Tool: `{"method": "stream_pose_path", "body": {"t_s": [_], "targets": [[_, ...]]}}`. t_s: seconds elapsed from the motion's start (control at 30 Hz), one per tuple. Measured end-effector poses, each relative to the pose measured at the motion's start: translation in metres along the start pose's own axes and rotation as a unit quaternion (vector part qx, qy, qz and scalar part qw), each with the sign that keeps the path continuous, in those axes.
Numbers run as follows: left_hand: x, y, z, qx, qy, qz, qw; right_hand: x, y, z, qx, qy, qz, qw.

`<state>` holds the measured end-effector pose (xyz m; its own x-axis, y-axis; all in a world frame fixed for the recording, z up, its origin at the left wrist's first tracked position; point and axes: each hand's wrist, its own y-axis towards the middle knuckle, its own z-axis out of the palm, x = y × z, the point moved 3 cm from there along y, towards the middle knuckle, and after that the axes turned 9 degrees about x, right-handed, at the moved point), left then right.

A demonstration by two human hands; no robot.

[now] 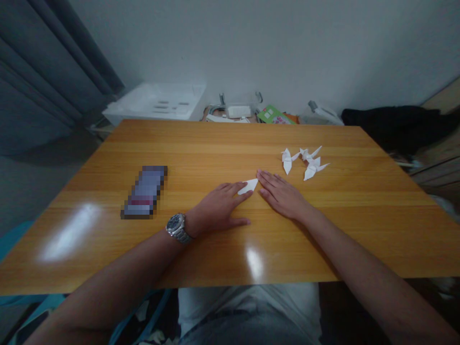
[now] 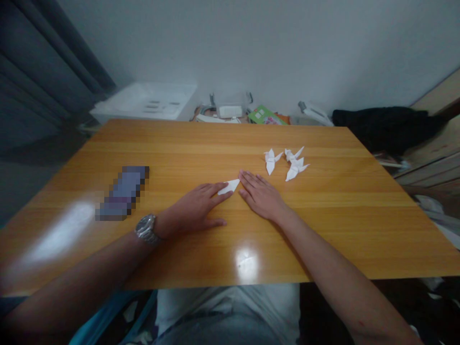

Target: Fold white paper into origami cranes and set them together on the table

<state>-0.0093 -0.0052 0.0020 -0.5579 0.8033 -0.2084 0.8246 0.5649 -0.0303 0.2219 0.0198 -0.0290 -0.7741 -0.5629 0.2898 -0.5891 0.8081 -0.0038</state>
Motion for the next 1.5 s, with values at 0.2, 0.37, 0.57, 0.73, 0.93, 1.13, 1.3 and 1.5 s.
{"method": "stream_pose_path", "body": {"t_s": [0.2,0.37,0.57,0.73,0.93,1.13,1.3,1.5], "targets": [[0.000,0.003,0.002,-0.009,0.028,-0.017,0.999,-0.005,0.001,-0.003,-0.004,0.000,-0.003,1.000],[0.005,0.003,-0.004,-0.044,0.062,-0.049,0.996,-0.007,0.000,-0.012,-0.011,-0.003,-0.044,0.999],[0.015,0.004,-0.008,-0.069,0.067,-0.109,0.989,0.009,-0.003,-0.017,0.012,-0.015,-0.136,0.991],[0.017,0.006,-0.004,-0.072,0.046,-0.101,0.991,0.018,-0.002,-0.014,0.016,0.002,-0.160,0.987],[0.014,0.005,-0.004,-0.069,0.045,-0.085,0.993,0.019,0.000,-0.010,-0.016,0.051,-0.165,0.985],[0.007,0.007,0.000,-0.076,0.017,-0.055,0.995,0.012,0.002,-0.016,-0.135,0.100,-0.049,0.985],[0.000,0.010,0.003,-0.076,-0.006,-0.039,0.996,0.007,0.003,-0.009,-0.155,0.061,-0.010,0.986],[-0.002,0.011,0.003,-0.073,-0.013,-0.026,0.997,0.010,0.004,-0.005,-0.150,0.081,0.003,0.985]]}}
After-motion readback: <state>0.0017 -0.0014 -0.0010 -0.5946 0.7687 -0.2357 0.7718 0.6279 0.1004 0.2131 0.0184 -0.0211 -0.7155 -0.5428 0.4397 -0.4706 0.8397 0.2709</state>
